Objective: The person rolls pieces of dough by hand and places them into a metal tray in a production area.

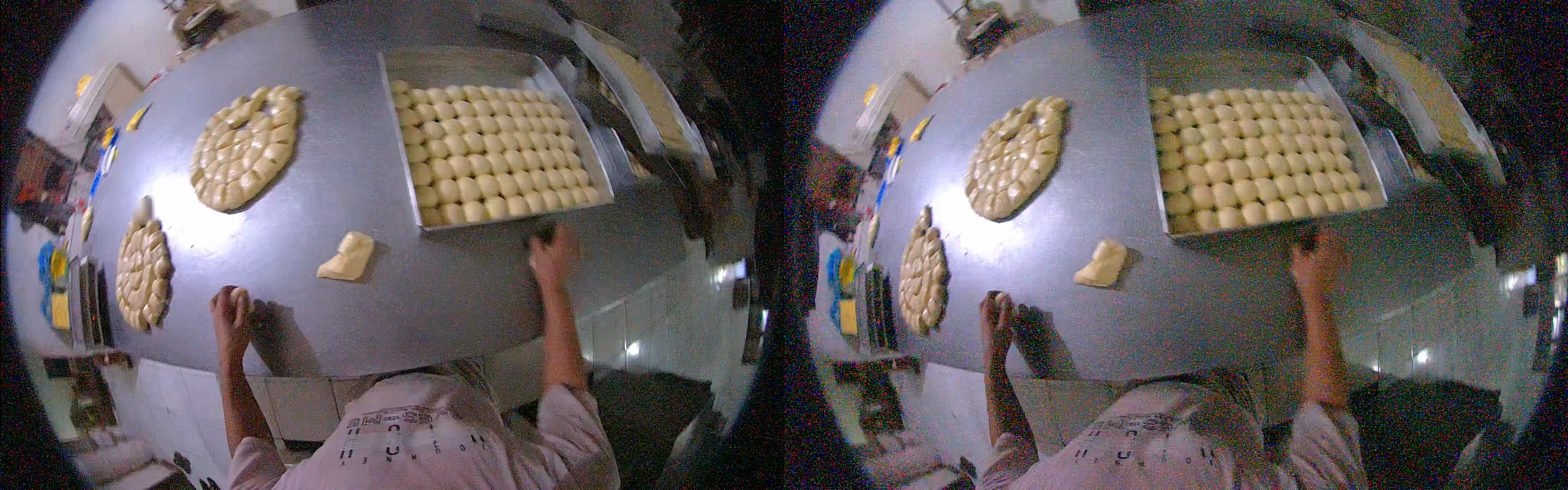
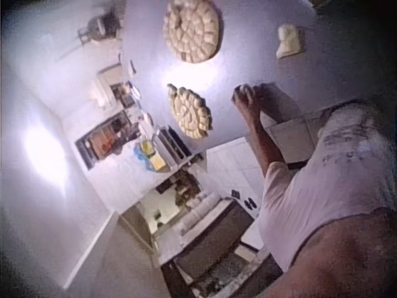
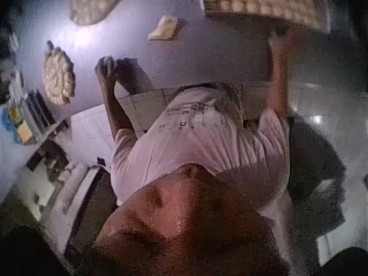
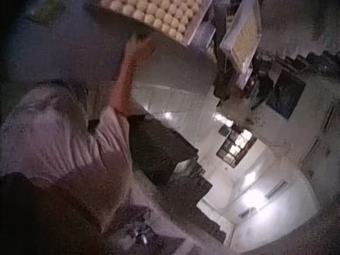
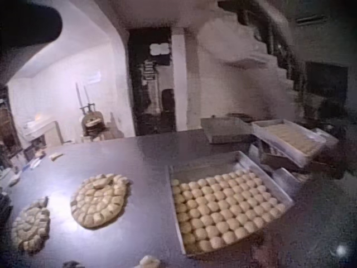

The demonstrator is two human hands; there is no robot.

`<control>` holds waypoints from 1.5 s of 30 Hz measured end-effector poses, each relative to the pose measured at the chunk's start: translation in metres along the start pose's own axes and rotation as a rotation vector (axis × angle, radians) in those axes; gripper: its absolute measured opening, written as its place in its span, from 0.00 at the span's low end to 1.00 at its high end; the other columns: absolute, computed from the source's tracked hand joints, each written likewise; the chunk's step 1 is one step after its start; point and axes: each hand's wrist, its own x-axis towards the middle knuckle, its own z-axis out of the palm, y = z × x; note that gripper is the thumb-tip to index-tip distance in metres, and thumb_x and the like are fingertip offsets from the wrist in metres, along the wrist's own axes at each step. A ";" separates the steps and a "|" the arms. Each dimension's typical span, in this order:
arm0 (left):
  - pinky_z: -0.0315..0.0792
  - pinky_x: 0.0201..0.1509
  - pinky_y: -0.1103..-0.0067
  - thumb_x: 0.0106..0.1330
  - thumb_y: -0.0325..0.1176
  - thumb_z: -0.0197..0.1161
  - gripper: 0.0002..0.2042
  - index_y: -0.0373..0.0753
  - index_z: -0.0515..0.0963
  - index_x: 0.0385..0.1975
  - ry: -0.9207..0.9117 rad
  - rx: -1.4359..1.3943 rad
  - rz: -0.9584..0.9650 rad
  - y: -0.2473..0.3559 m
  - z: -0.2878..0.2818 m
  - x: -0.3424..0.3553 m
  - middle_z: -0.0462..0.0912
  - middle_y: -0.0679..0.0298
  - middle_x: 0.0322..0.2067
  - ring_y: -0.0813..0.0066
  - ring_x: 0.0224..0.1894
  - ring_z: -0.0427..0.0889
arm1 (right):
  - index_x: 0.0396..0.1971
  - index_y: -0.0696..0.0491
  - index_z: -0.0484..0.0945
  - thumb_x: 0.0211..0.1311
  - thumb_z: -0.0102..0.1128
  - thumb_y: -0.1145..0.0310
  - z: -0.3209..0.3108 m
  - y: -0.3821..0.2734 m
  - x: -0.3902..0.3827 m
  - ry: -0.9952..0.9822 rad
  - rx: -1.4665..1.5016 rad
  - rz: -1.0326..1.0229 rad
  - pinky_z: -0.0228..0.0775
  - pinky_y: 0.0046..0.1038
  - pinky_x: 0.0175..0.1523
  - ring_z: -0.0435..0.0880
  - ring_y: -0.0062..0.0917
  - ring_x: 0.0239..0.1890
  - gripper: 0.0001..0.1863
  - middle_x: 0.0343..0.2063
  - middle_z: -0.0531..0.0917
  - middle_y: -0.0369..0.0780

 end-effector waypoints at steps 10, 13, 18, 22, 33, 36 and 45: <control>0.58 0.27 0.86 0.56 0.30 0.59 0.09 0.41 0.63 0.25 -0.075 -0.554 -0.308 0.071 0.033 -0.005 0.62 0.73 0.22 0.86 0.25 0.59 | 0.29 0.58 0.68 0.42 0.61 0.70 -0.003 0.031 -0.005 0.196 -0.083 -0.169 0.60 0.42 0.44 0.68 0.44 0.38 0.14 0.31 0.70 0.47; 0.60 0.47 0.82 0.55 0.27 0.57 0.17 0.36 0.65 0.44 -0.365 -0.914 -0.210 0.121 0.052 0.000 0.69 0.66 0.35 0.78 0.40 0.66 | 0.28 0.58 0.68 0.44 0.59 0.71 0.002 0.001 -0.019 0.057 0.110 -0.179 0.60 0.43 0.44 0.68 0.43 0.38 0.12 0.31 0.70 0.47; 0.69 0.46 0.75 0.60 0.28 0.53 0.13 0.37 0.64 0.43 -0.355 -0.985 -0.271 0.137 0.055 0.017 0.69 0.62 0.40 0.72 0.42 0.72 | 0.29 0.58 0.68 0.44 0.59 0.72 -0.021 0.061 -0.008 0.216 -0.082 -0.164 0.60 0.41 0.47 0.68 0.44 0.40 0.12 0.32 0.70 0.47; 0.70 0.41 0.78 0.60 0.26 0.52 0.07 0.42 0.61 0.31 -0.180 -1.097 -0.321 0.167 0.077 0.025 0.68 0.66 0.29 0.74 0.37 0.72 | 0.33 0.58 0.70 0.41 0.58 0.74 -0.027 0.019 -0.020 -0.031 -0.020 -0.247 0.61 0.39 0.50 0.69 0.44 0.43 0.15 0.36 0.72 0.47; 0.60 0.29 0.86 0.55 0.26 0.58 0.09 0.44 0.62 0.26 0.082 -1.111 -0.561 0.152 0.074 -0.013 0.65 0.72 0.24 0.85 0.26 0.63 | 0.40 0.56 0.70 0.45 0.56 0.82 -0.068 -0.103 0.205 0.261 0.914 -0.413 0.62 0.31 0.53 0.70 0.32 0.48 0.18 0.44 0.73 0.43; 0.61 0.29 0.85 0.55 0.24 0.57 0.09 0.43 0.63 0.27 0.047 -0.947 -0.468 0.163 0.085 -0.019 0.66 0.72 0.25 0.85 0.27 0.64 | 0.36 0.57 0.73 0.53 0.53 0.73 -0.017 -0.163 0.285 0.530 1.056 -0.201 0.64 0.32 0.48 0.73 0.37 0.43 0.10 0.38 0.76 0.45; 0.66 0.46 0.76 0.60 0.33 0.55 0.18 0.39 0.62 0.50 -0.032 -1.257 -0.598 0.153 0.083 -0.036 0.69 0.61 0.44 0.70 0.43 0.70 | 0.43 0.56 0.73 0.58 0.50 0.66 0.019 -0.217 0.129 -0.567 0.985 -0.536 0.65 0.27 0.50 0.75 0.26 0.44 0.15 0.40 0.78 0.41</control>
